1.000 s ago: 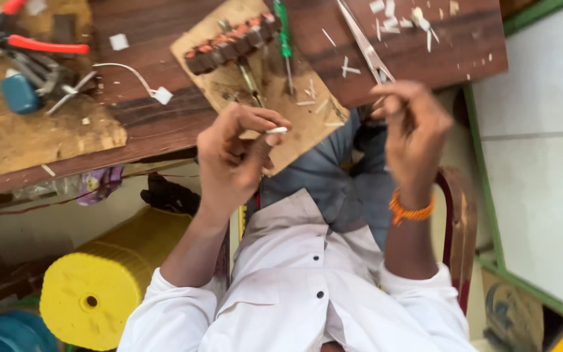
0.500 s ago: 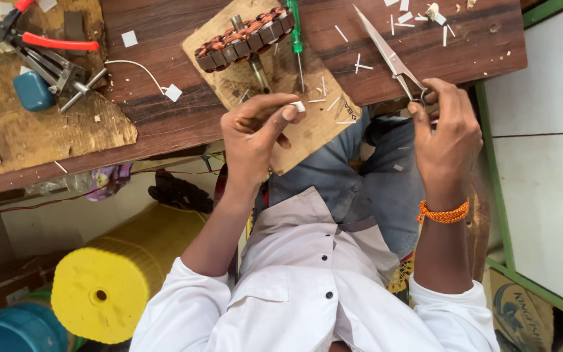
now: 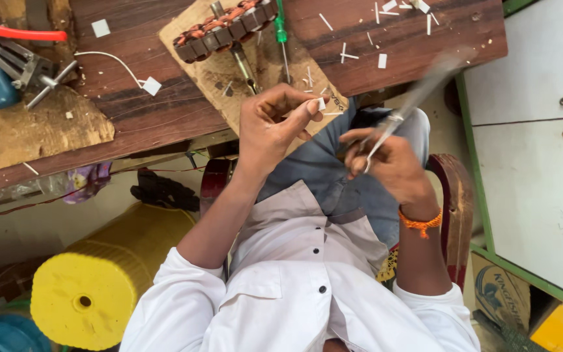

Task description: The person repeatedly cuts small white insulating strips with scissors, folds them, and inserts them into slots on a cylindrical motor armature. They use a green-handled screwdriver to press the strips into place. The process is repeated multiple times across the armature.

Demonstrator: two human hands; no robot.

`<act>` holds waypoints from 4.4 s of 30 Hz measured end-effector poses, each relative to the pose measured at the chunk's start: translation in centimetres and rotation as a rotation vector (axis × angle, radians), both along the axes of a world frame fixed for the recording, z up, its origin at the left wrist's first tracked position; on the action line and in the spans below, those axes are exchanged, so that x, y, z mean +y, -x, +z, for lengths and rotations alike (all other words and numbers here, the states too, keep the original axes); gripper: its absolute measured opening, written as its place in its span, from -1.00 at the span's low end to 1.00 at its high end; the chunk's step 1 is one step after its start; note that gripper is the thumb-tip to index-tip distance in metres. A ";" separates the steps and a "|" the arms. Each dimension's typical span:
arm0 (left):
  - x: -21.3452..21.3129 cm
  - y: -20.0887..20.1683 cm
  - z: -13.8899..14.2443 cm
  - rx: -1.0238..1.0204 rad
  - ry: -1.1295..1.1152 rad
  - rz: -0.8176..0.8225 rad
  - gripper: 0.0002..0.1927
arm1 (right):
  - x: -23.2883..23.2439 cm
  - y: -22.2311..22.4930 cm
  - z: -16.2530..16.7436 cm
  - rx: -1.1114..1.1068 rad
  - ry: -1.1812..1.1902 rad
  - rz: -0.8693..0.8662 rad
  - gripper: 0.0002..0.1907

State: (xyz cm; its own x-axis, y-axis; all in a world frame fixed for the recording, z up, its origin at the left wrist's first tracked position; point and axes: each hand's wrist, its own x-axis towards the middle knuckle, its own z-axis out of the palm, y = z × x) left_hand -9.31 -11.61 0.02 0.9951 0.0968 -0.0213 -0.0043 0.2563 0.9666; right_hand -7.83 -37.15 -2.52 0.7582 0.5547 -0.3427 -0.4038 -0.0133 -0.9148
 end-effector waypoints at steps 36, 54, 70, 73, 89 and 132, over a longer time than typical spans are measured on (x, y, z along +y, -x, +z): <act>0.6 -1.0 0.0 0.062 0.157 0.109 -0.77 | 2.5 0.8 2.5 -0.124 0.219 0.239 -0.42; 2.0 1.5 1.6 -0.041 0.083 -0.032 -0.80 | 2.8 -11.1 9.8 -0.638 1.433 0.300 -0.49; 1.7 2.1 3.6 -0.216 -0.399 0.154 -0.89 | 8.0 -4.5 8.0 -0.558 0.070 0.103 -0.73; 1.5 2.0 4.0 -0.298 -0.545 0.161 -0.92 | 9.2 -3.1 6.6 -0.491 -0.031 -0.055 -0.86; 2.7 2.6 4.4 -0.294 -0.545 -0.231 -0.85 | 6.5 -0.3 1.6 0.409 -0.468 -0.048 -0.83; 11.8 -3.3 4.6 -0.579 -0.997 0.128 -0.55 | 16.2 -11.9 6.7 -1.719 -0.064 -0.039 -0.80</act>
